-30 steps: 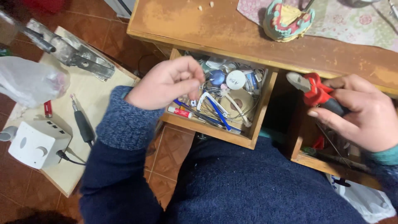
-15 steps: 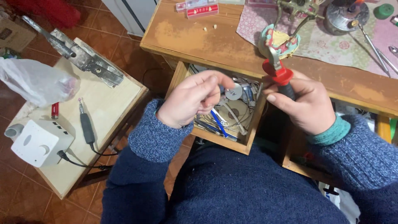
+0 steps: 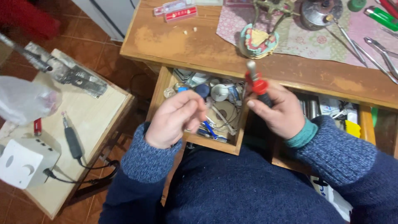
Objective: The recorder assembles and refines dental plaster molds on an articulator, using hand tools to adjust and finish the dental prosthetic model.
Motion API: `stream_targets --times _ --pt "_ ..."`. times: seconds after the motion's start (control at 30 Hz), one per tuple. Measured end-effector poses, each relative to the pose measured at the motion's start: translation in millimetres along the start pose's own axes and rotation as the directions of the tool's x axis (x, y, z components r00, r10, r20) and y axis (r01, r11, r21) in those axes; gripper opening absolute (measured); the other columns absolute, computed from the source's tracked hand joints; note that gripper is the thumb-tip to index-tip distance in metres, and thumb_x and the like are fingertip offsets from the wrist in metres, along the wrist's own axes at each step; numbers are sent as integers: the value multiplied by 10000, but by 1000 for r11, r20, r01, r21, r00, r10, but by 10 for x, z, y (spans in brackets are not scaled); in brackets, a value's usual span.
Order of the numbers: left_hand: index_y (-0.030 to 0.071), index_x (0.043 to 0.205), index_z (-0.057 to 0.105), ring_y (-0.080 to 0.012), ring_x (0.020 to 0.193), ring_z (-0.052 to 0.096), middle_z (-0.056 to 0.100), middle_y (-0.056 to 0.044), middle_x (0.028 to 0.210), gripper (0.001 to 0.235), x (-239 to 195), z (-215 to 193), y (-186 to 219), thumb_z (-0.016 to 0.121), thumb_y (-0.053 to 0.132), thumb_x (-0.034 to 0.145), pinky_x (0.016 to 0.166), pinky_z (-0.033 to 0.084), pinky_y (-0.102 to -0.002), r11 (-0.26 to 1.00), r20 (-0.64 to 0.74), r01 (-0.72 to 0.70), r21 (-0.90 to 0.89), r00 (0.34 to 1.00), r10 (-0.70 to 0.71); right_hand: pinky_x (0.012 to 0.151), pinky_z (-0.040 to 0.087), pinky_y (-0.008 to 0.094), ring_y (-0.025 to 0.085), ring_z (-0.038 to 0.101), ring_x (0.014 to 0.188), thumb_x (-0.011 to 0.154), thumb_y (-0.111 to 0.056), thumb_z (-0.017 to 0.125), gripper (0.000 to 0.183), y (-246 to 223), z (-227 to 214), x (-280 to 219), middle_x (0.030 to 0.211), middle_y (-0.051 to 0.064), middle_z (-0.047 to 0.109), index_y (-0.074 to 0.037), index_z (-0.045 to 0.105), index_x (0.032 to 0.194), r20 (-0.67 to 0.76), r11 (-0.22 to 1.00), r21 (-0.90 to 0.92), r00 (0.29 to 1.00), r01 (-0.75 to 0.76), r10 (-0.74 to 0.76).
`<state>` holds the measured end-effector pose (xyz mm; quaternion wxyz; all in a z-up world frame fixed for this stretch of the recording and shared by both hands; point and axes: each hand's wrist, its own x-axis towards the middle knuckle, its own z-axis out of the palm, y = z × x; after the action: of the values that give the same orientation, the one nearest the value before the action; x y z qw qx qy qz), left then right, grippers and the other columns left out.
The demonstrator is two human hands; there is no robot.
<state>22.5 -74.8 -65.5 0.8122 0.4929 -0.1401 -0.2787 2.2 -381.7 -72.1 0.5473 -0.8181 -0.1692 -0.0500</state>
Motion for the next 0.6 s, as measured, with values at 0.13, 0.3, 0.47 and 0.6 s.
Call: stream_targets --times 0.13,0.3,0.47,0.6 --pt "-20 1155 573 -71 619 443 600 -73 890 161 -70 -19 100 530 134 1139 509 350 -214 981 -80 -78 -175 995 65 985 504 371 252 652 1139 919 -174 751 276 -97 -55 -37 1228 119 677 -34 715 1155 72 983 -184 997 21 -8" --pt "2 1171 568 -126 615 522 637 -120 980 170 -124 124 278 435 47 1074 524 425 -260 927 -328 -342 -154 903 279 951 513 367 263 639 1100 803 -206 827 369 -268 -89 -89 1205 117 640 -34 677 1093 173 972 -199 980 129 -95" --pt "-17 1234 569 -181 724 681 677 -148 1141 229 -27 234 94 482 -38 1024 623 560 -302 960 -265 -280 -16 927 266 992 519 384 266 656 1118 754 5 687 277 -81 -68 -193 1200 84 688 -58 673 1023 315 982 -126 944 142 -96" --pt "-27 1336 566 -141 814 723 676 -145 1301 308 93 379 64 532 -42 1030 710 592 -264 976 -165 -149 157 971 175 1081 469 402 292 638 1248 675 64 597 446 -194 -82 -111 1326 126 669 -49 710 1091 384 997 -73 923 27 3"
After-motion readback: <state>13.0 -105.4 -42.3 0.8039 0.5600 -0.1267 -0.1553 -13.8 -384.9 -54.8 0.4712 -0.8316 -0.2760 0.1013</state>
